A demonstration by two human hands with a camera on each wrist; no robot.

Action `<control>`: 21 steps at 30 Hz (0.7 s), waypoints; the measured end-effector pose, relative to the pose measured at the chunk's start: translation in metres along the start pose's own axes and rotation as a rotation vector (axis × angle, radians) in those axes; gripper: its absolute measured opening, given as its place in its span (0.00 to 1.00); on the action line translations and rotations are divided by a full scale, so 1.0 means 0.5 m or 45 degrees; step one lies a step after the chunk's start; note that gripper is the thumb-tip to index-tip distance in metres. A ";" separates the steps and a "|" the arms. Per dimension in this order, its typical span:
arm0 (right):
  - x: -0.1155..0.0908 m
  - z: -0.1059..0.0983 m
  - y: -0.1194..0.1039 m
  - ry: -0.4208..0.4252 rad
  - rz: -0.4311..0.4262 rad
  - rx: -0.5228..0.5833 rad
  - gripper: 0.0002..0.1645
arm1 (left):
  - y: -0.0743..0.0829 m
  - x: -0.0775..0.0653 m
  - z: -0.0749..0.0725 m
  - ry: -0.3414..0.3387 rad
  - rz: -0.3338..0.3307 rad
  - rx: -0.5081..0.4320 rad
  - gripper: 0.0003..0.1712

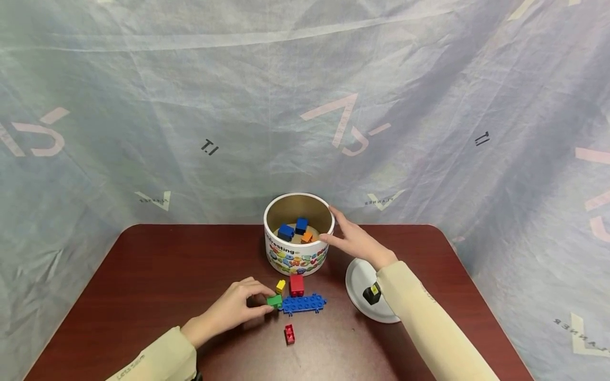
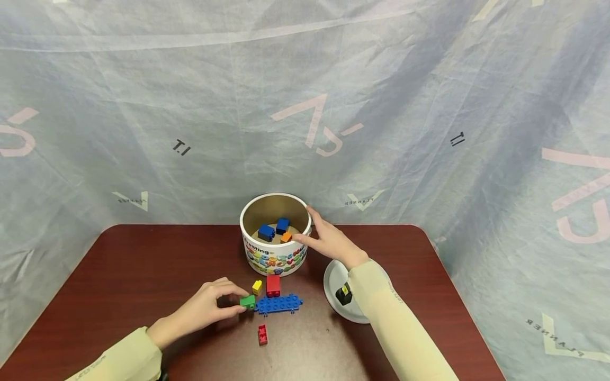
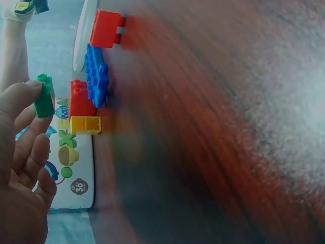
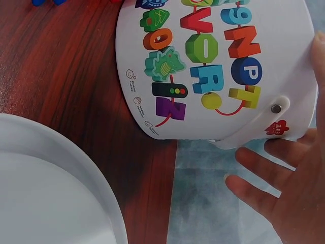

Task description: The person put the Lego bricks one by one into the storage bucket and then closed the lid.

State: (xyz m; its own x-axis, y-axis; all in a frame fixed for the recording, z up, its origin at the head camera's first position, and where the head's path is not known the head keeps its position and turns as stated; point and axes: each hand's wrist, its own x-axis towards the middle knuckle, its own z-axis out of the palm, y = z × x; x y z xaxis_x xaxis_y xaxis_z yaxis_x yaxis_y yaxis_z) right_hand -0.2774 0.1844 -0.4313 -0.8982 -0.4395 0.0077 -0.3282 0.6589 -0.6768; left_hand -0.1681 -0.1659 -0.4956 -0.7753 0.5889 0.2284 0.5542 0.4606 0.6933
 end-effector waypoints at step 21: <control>0.001 0.001 0.001 -0.002 0.018 -0.007 0.62 | 0.049 0.070 -0.064 0.097 0.126 0.068 0.13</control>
State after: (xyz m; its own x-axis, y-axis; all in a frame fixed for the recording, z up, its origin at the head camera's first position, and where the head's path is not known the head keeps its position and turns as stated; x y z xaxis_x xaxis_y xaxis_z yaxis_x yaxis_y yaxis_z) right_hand -0.2780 0.1844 -0.4319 -0.9022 -0.4313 -0.0031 -0.3173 0.6685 -0.6726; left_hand -0.1913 -0.1551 -0.4486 -0.7356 0.5821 0.3464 0.6429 0.4388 0.6278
